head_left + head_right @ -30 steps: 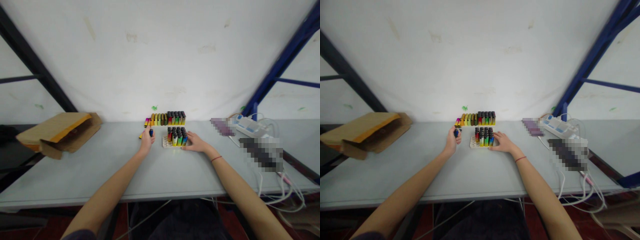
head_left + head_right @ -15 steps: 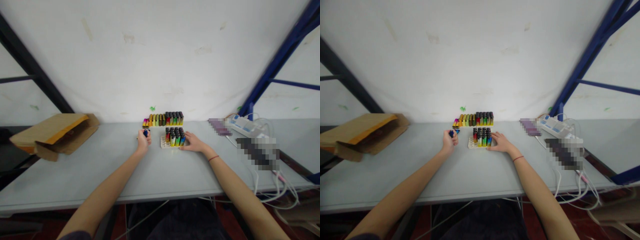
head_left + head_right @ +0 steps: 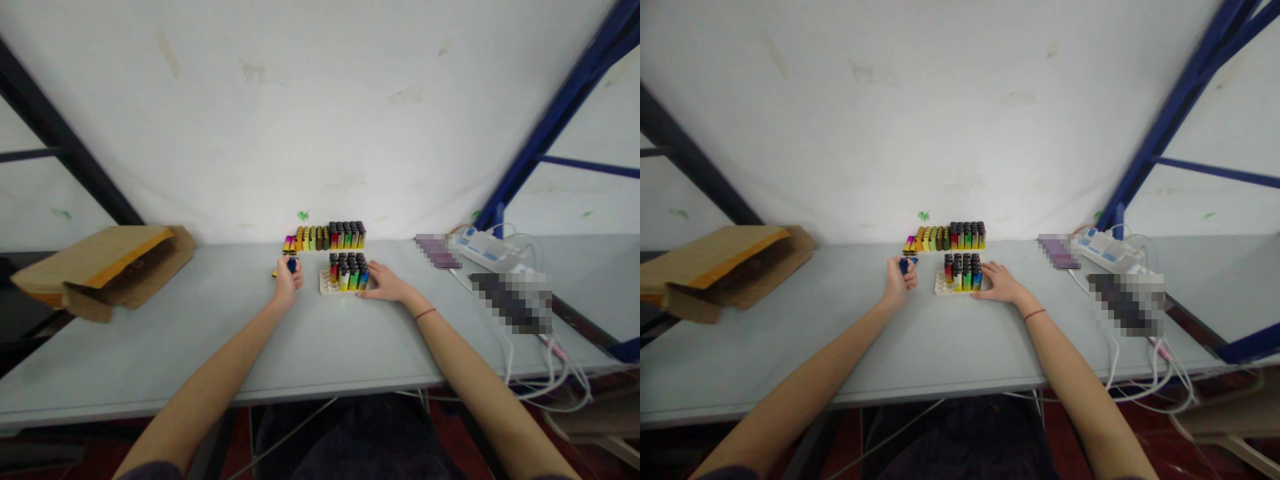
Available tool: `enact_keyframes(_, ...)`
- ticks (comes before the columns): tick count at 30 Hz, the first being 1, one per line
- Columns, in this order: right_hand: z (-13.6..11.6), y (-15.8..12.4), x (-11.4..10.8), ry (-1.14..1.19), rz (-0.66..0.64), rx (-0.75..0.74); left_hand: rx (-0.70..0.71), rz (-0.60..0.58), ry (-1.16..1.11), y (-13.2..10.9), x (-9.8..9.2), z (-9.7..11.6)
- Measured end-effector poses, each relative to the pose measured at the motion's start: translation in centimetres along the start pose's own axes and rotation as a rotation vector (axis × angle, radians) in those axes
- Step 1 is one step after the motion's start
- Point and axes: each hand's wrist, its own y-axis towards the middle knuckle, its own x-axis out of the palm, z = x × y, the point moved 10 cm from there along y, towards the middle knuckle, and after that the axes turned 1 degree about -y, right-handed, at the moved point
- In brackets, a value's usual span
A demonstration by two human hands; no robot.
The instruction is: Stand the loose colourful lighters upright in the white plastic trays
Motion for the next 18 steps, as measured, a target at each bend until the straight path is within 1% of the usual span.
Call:
enact_keyframes(4,0.3,0.0,0.2,-0.002,-0.005,0.004,0.019,-0.013,-0.021,0.0,0.1,0.5)
enact_keyframes(9,1.4,-0.1,0.7,0.004,0.008,0.051,0.056,0.024,-0.094,-0.4,-0.1,1.0)
enact_keyframes(13,1.4,-0.1,0.8,0.003,0.002,0.045,0.07,0.005,-0.129,-0.5,0.2,1.1)
enact_keyframes(16,1.3,-0.1,0.8,0.0,-0.006,0.047,0.096,-0.014,-0.106,-0.1,0.3,1.1)
enact_keyframes(18,1.4,-0.1,0.8,-0.002,-0.001,0.055,0.163,-0.04,-0.054,0.1,0.5,1.3)
